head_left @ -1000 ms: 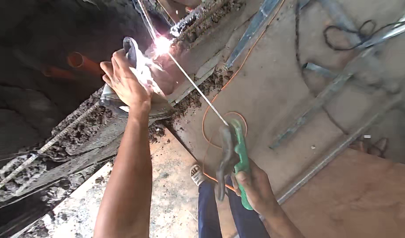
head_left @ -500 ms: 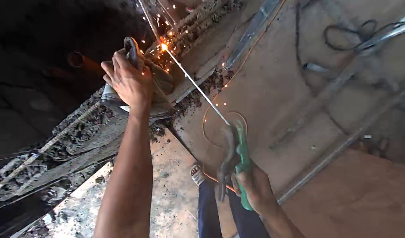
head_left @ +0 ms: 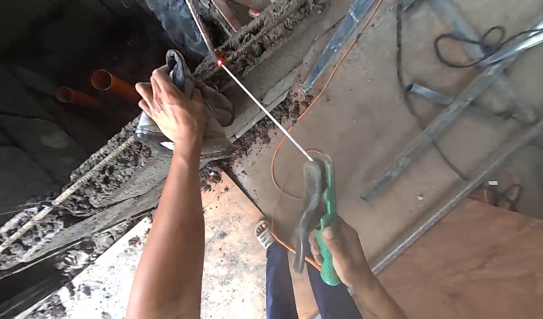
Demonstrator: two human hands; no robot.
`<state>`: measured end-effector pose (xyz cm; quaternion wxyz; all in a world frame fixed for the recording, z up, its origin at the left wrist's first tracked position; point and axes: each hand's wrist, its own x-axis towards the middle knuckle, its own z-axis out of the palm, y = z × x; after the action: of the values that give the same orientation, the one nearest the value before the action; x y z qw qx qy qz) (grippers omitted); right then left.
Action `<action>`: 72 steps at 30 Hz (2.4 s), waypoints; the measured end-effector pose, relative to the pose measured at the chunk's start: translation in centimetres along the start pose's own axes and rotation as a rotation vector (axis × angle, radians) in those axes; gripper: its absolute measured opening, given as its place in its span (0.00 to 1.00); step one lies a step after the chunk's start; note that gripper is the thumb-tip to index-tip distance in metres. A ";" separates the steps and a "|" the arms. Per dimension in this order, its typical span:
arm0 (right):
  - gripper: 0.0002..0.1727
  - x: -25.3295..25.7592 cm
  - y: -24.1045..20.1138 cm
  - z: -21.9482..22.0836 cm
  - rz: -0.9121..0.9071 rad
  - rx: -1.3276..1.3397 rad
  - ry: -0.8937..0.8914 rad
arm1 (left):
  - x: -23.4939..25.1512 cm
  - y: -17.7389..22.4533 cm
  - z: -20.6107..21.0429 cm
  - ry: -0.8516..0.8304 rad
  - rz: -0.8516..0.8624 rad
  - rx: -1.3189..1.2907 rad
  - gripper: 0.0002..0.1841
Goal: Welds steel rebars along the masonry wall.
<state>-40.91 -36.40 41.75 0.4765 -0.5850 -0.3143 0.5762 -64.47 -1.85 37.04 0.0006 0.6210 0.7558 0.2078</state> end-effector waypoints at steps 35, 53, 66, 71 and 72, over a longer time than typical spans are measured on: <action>0.33 0.2 0.6 -0.4 -0.047 -0.131 0.021 | -0.1 0.2 0.2 0.024 0.003 0.016 0.31; 0.33 0.2 0.9 -0.5 -0.073 -0.263 0.025 | 0.0 -0.4 0.5 0.037 0.039 -0.002 0.31; 0.34 1.2 1.8 -0.8 -0.085 -0.111 -0.008 | -0.1 0.3 0.0 0.020 0.003 -0.023 0.31; 0.34 2.8 3.5 -3.4 -0.383 -0.807 0.120 | 0.0 0.0 0.2 0.033 0.001 -0.021 0.30; 0.34 2.8 3.8 -3.8 -0.346 -0.766 0.090 | -0.1 0.0 0.2 0.034 0.003 -0.015 0.30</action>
<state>-37.48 -35.93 36.72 0.3276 -0.6829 -0.5782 0.3033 -64.42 -1.88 36.78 -0.0079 0.6183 0.7533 0.2239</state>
